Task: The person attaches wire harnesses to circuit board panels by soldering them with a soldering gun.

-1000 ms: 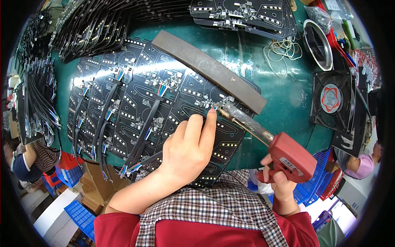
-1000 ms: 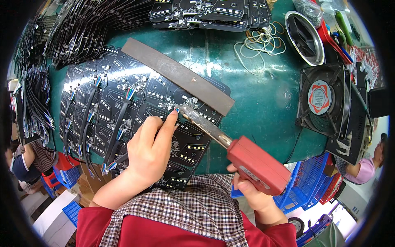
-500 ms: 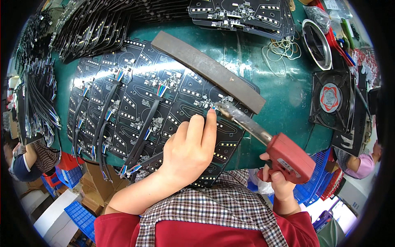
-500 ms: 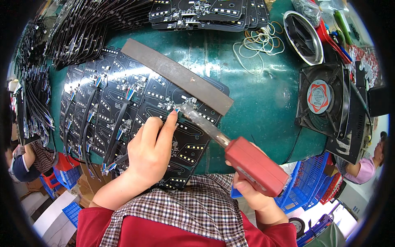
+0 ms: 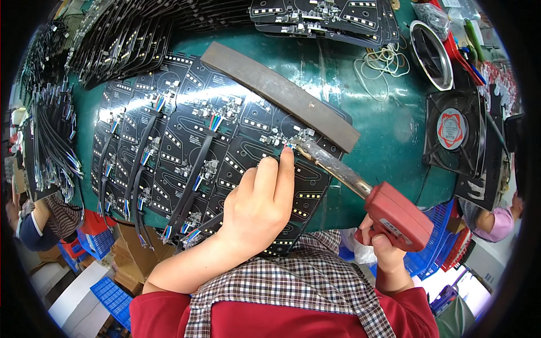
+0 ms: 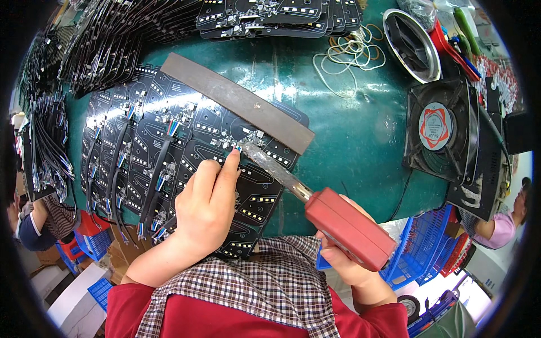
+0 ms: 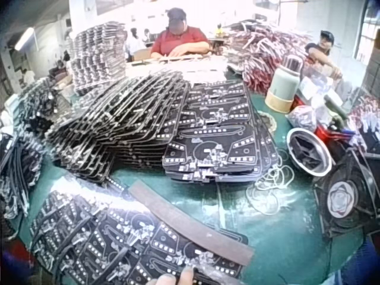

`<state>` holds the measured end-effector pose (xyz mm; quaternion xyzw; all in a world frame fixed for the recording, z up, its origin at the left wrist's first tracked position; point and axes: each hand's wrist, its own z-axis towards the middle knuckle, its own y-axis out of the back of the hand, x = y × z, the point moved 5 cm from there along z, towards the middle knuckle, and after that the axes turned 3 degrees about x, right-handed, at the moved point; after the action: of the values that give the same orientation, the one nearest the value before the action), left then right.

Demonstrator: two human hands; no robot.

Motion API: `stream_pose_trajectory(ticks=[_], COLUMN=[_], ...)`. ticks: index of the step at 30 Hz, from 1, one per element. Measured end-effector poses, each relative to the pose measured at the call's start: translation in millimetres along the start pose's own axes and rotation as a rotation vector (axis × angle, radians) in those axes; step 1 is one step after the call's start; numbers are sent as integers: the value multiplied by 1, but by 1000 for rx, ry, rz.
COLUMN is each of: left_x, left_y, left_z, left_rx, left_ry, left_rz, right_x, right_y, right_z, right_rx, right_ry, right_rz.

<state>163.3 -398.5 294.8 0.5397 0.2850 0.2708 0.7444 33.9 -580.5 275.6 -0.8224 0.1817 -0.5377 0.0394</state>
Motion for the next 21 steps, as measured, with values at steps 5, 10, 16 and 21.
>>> stream_pose_trajectory(ticks=[5,10,16,21], left_x=[1,0,-1,-5], left_y=[1,3,2,4], left_z=[-1,-1,0,4], left_rx=[-27,-6,3,48], left_ry=[0,1,9,39], left_rz=[-28,-18,18,53], right_x=[-5,-5,-2,10], right_y=[4,3,11,7], right_z=[-6,-3,-3,0], right_rx=[-65,-68,-23,4], right_ry=[-32,-50,52,183], right_rz=[43,101,-179,-666])
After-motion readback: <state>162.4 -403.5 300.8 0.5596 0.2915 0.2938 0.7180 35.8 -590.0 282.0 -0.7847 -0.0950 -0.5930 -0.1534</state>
